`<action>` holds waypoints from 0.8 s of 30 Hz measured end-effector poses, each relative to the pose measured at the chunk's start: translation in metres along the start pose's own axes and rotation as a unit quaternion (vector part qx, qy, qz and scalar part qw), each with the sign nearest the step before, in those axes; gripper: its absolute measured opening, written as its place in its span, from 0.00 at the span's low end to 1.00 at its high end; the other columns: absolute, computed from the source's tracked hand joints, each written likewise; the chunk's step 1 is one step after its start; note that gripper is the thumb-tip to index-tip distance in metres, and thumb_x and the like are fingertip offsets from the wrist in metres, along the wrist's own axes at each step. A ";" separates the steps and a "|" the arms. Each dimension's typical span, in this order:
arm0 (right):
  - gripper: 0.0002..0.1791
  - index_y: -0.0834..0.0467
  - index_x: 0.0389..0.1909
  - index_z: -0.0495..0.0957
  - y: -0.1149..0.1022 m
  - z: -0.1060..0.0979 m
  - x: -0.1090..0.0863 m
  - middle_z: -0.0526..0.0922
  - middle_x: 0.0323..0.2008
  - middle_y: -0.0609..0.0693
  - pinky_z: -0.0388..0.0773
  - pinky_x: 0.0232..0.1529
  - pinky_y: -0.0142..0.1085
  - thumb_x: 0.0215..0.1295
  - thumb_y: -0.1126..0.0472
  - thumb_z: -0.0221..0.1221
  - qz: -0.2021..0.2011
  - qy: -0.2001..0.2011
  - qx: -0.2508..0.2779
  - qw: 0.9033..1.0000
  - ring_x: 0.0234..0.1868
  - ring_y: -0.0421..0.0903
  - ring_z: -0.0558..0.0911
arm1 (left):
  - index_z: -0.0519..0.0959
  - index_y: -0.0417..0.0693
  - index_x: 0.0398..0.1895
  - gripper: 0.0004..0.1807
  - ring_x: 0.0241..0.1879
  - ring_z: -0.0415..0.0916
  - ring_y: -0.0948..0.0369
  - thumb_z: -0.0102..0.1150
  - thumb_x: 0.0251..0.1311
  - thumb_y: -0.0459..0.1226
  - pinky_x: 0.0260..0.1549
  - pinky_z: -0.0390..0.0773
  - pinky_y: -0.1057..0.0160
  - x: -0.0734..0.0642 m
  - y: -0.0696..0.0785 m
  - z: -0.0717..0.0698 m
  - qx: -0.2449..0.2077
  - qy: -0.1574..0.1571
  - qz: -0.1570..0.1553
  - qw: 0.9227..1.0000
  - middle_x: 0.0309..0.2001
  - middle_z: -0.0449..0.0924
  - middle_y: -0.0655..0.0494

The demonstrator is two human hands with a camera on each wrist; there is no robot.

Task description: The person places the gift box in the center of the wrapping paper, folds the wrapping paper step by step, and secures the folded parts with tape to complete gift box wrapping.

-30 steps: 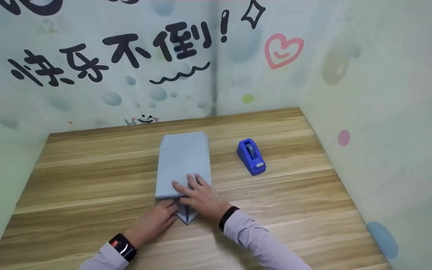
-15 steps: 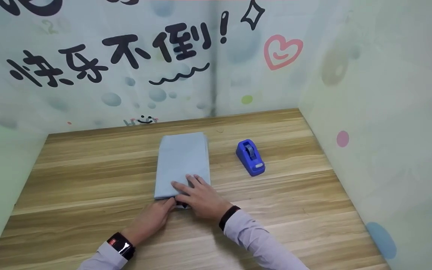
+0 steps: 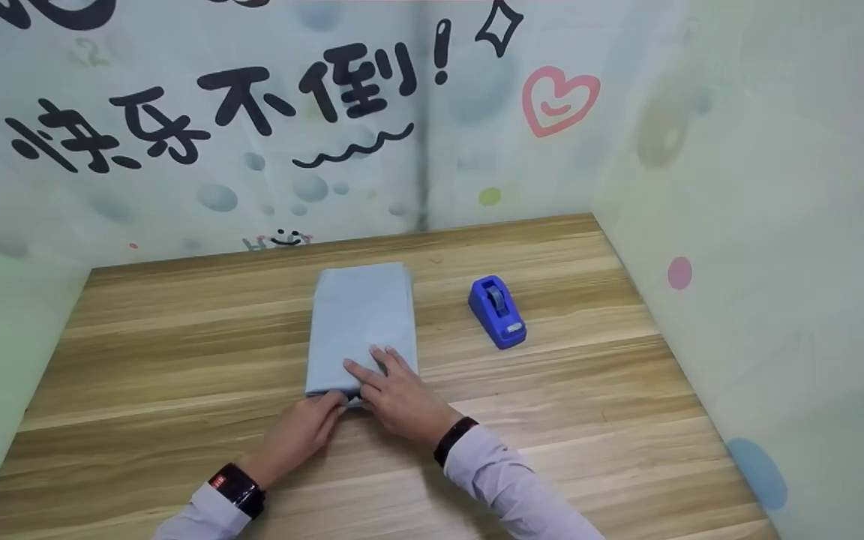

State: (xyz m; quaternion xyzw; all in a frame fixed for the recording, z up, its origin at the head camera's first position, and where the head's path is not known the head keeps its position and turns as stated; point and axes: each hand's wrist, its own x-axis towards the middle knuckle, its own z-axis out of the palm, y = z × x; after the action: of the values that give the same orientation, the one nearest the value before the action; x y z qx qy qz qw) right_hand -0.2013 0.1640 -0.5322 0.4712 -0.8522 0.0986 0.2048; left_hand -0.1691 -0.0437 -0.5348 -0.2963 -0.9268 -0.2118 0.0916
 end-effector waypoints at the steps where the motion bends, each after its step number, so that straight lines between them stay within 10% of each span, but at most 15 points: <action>1: 0.04 0.56 0.33 0.77 -0.001 -0.001 0.001 0.69 0.65 0.51 0.65 0.62 0.55 0.59 0.61 0.61 0.004 0.003 -0.002 1.000 0.62 0.63 0.68 | 0.74 0.45 0.38 0.04 0.32 0.82 0.56 0.49 0.65 0.35 0.29 0.81 0.61 0.000 0.000 -0.002 -0.020 0.013 0.001 1.000 0.32 0.83 0.50; 7: 0.05 0.57 0.33 0.77 -0.002 -0.003 0.005 0.72 0.62 0.50 0.67 0.60 0.54 0.57 0.63 0.61 0.018 0.008 -0.001 1.000 0.60 0.62 0.70 | 0.76 0.44 0.48 0.19 0.52 0.76 0.57 0.56 0.51 0.24 0.53 0.75 0.61 0.002 -0.006 -0.021 -0.092 0.108 0.010 0.990 0.48 0.79 0.51; 13: 0.05 0.57 0.37 0.77 -0.006 -0.005 0.007 0.72 0.62 0.48 0.68 0.60 0.53 0.60 0.63 0.59 0.041 -0.009 -0.013 0.999 0.61 0.59 0.71 | 0.59 0.43 0.66 0.42 0.68 0.55 0.48 0.66 0.46 0.32 0.66 0.58 0.52 0.002 -0.020 -0.022 0.021 -0.006 -0.035 0.999 0.68 0.57 0.46; 20: 0.04 0.57 0.36 0.77 -0.015 -0.008 0.004 0.72 0.63 0.47 0.70 0.58 0.54 0.62 0.61 0.56 0.038 -0.018 -0.031 0.999 0.60 0.58 0.72 | 0.63 0.39 0.58 0.40 0.53 0.68 0.47 0.71 0.43 0.43 0.46 0.78 0.57 0.008 -0.014 -0.007 0.159 -0.002 -0.009 0.987 0.58 0.63 0.42; 24: 0.03 0.56 0.33 0.76 -0.022 -0.012 -0.005 0.73 0.61 0.48 0.73 0.55 0.54 0.59 0.61 0.57 0.023 -0.008 -0.047 0.999 0.58 0.59 0.74 | 0.65 0.43 0.50 0.35 0.41 0.69 0.55 0.72 0.42 0.47 0.32 0.79 0.64 0.009 -0.010 -0.007 0.165 0.008 0.007 0.986 0.48 0.64 0.49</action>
State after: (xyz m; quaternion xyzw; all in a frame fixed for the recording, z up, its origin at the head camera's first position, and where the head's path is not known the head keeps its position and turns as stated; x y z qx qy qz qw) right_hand -0.1776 0.1604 -0.5239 0.4420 -0.8682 0.0596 0.2173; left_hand -0.1816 -0.0495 -0.5290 -0.2818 -0.9462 -0.0575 0.1480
